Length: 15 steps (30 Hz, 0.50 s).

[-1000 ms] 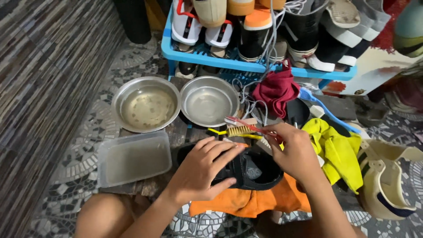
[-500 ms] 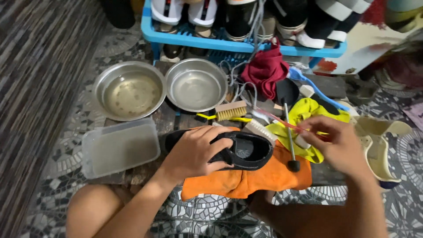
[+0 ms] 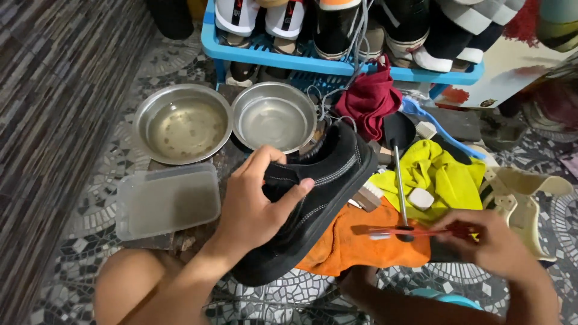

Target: The person scrubs a black sneaker with a toothbrush, repeatedly dipping it into water and applying cleaning solution. They wipe the shoe with a yellow cloth and continue scrubbing different areas of the shoe.

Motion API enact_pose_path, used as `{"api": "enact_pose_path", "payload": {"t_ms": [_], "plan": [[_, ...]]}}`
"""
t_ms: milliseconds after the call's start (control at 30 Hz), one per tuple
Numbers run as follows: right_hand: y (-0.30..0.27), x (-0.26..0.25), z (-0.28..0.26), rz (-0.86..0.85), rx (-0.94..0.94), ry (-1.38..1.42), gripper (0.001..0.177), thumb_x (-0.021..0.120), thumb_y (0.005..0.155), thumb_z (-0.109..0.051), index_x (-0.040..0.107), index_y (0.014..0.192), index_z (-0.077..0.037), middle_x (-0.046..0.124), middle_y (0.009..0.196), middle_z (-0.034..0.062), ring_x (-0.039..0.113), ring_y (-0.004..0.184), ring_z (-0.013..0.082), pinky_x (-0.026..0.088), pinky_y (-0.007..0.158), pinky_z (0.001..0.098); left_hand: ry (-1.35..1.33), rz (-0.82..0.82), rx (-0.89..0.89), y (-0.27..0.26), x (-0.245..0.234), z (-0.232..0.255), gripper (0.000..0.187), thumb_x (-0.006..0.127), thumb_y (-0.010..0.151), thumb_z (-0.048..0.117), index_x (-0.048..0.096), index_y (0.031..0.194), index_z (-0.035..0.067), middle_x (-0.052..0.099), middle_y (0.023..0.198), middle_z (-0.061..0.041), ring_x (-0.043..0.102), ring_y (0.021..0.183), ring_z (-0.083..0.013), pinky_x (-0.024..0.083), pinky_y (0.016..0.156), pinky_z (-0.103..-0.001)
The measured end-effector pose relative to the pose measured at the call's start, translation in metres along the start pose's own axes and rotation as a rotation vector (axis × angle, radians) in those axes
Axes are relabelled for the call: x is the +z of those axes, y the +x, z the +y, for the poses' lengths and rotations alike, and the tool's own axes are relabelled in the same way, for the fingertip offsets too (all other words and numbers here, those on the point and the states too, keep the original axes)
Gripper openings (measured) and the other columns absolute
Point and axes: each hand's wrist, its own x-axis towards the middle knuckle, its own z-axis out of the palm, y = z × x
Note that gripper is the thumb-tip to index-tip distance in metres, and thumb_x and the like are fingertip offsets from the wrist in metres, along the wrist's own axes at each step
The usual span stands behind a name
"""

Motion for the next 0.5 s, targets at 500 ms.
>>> {"api": "enact_pose_path", "payload": {"t_ms": [500], "plan": [[0.007, 0.008, -0.082, 0.174, -0.120, -0.142, 0.014, 0.082, 0.083, -0.027, 0.092, 0.088, -0.018, 0.088, 0.079, -0.0047, 0.066, 0.060, 0.0118, 0.049, 0.055, 0.0271, 0.088, -0.263, 0.077, 0.007, 0.030, -0.067, 0.038, 0.063, 0.093, 0.044, 0.076, 0.111, 0.014, 0.075, 0.124, -0.001, 0.065, 0.124, -0.0218, 0.048, 0.103, -0.042]]}}
